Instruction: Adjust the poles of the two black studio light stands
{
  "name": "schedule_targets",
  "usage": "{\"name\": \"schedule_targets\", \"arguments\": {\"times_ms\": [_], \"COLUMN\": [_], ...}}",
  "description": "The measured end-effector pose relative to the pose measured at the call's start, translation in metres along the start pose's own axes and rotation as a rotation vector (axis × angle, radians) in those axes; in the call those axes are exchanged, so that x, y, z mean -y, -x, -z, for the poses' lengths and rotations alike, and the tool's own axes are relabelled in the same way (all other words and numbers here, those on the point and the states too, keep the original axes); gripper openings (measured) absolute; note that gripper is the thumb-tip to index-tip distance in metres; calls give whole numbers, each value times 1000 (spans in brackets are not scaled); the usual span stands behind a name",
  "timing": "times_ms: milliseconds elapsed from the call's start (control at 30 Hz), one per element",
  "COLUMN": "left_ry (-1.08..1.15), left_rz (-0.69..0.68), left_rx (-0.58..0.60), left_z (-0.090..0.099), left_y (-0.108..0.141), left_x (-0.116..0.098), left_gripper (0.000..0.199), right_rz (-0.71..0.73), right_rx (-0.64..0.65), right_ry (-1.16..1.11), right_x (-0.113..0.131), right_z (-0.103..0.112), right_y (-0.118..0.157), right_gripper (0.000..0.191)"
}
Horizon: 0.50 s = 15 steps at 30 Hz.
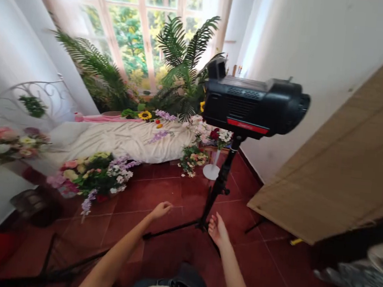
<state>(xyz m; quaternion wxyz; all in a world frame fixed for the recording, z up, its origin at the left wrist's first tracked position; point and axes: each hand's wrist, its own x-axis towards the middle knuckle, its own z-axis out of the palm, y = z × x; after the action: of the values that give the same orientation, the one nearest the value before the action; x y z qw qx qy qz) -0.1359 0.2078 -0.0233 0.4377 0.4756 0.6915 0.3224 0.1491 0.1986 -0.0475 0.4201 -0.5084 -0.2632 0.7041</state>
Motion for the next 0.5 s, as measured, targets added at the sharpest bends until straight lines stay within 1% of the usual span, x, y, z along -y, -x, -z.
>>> {"name": "schedule_targets", "arguments": {"times_ms": [33,67,100,133,167,233,267,333,400,500], "left_ry": [60,128,199,256,303,376,401,426,423,400], "left_rz": [-150,-291,-412,-504,-561,-597,-588,-535,-465,-407], "left_rx": [115,191,193,188,189,218,236,252,249,242], "left_z": [-31,-59,-84,-106,-126,-156,-167,-183,-191,-194], "left_y": [-14,-25,-33,-40,-44,-51,-55,-62,-68,-73], "left_x": [-28,-57,-86,-113,-137,-175,-188,-201,-204,-201], "left_gripper": [23,26,33,42,49,54,51,41,37,39], "right_rz": [20,36,50,62,71,81,86,88,87,34], "right_rx": [17,47,81,107,125,146,159,219,316,484], "right_ry": [-90,-175,-239,-276,-292,-302,-315,-381,-505,-726], "right_x": [20,39,57,73,86,107,113,121,123,124], "right_z": [6,10,13,14,14,12,10,7,7,11], "right_y": [-2,-3,-5,-6,-7,-9,-10,-12,-14,-18], "right_gripper": [34,32,30,31,34,40,42,40,34,26]}}
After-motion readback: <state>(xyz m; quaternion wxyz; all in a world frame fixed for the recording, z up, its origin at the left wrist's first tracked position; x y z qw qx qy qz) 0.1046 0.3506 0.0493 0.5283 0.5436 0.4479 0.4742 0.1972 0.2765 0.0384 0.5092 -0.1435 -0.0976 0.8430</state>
